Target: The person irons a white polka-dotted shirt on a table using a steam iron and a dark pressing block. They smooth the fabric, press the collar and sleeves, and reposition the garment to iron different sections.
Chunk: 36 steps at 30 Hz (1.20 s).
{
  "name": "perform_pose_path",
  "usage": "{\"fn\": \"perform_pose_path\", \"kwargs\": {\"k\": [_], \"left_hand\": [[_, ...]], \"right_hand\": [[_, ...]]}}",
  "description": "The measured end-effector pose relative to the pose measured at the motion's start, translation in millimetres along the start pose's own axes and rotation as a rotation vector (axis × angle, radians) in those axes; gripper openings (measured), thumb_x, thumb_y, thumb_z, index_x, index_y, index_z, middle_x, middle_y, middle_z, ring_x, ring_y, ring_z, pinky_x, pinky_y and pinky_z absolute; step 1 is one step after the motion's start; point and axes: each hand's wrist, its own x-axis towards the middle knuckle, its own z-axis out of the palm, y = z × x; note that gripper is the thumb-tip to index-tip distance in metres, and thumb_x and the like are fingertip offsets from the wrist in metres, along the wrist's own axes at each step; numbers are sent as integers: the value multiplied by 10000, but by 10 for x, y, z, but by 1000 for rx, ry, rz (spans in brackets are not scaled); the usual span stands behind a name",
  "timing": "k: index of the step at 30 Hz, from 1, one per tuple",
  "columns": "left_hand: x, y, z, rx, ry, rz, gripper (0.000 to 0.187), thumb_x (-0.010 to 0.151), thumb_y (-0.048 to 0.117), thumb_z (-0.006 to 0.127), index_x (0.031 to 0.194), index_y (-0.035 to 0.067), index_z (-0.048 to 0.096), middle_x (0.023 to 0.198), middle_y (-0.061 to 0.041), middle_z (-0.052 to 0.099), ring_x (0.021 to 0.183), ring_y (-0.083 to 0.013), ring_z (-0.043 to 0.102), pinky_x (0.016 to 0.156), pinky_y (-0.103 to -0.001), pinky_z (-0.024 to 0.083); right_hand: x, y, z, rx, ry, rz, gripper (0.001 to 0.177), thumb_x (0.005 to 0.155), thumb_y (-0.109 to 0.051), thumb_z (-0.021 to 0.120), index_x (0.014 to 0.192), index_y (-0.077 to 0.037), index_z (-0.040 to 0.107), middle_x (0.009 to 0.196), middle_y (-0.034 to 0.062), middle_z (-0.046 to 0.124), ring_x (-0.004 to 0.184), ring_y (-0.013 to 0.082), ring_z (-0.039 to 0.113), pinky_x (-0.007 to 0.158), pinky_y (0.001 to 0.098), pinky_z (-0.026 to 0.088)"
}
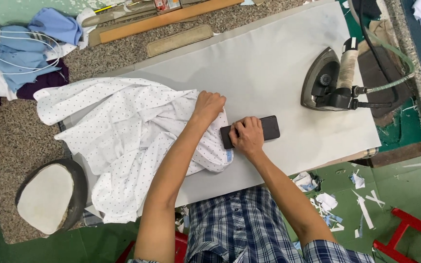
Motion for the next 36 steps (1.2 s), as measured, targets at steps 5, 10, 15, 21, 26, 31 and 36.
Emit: {"fn": "perform_pose_path", "kwargs": {"k": [5, 10, 15, 21, 26, 31, 36], "left_hand": [[32, -10, -14, -25, -36, -37, 185, 756, 213, 848, 779, 94, 708, 692, -87, 696, 677, -269, 711, 690, -407, 495], [90, -100, -7, -122, -73, -72, 187, 745, 193, 847, 801, 71, 718, 713, -108, 708, 700, -298, 718, 704, -434, 496], [70, -159, -300, -335, -152, -181, 243, 900, 264, 726, 973, 32, 734, 828, -169, 732, 819, -346, 731, 782, -460, 503], [57, -274, -498, -508, -179, -193, 326, 1018, 288, 570, 1028, -2, 719, 890, -207, 723, 908, -390, 706, 889, -504, 470], [106, -372, -277, -554, -171, -189, 342, 1049, 308, 508, 1035, 36, 713, 888, -187, 713, 908, -383, 689, 885, -501, 452], [116, -390, -183, -545, -149, -185, 345, 1048, 327, 500, 1038, 51, 706, 891, -178, 708, 920, -375, 684, 891, -509, 445], [140, -408, -23, -522, -106, -180, 314, 1036, 355, 513, 990, 97, 685, 851, -122, 684, 882, -334, 678, 846, -459, 435]], "right_hand": [[6, -16, -33, 3, -10, -5, 122, 829, -180, 713, 761, -121, 630, 774, 54, 523, 770, 256, 589, 799, 403, 483], [56, 21, 31, 11, -42, -1, 109, 836, -180, 712, 770, -130, 641, 785, 42, 532, 777, 239, 590, 814, 393, 484], [240, 105, 172, 0, -8, -21, 98, 833, -182, 706, 792, -129, 634, 798, 54, 519, 781, 251, 579, 789, 396, 474], [492, 185, 278, -16, -10, -57, 67, 796, -149, 721, 800, -121, 660, 806, 57, 543, 777, 256, 593, 784, 405, 480], [660, 213, 359, 4, -17, -59, 71, 786, -121, 727, 808, -119, 660, 806, 58, 534, 778, 261, 589, 774, 412, 483], [772, 263, 457, 24, -8, -67, 85, 792, -121, 733, 808, -125, 650, 823, 46, 520, 789, 254, 581, 777, 400, 477], [803, 286, 488, 2, -1, -69, 78, 816, -140, 714, 783, -129, 645, 821, 37, 516, 797, 239, 584, 778, 395, 479]]}}
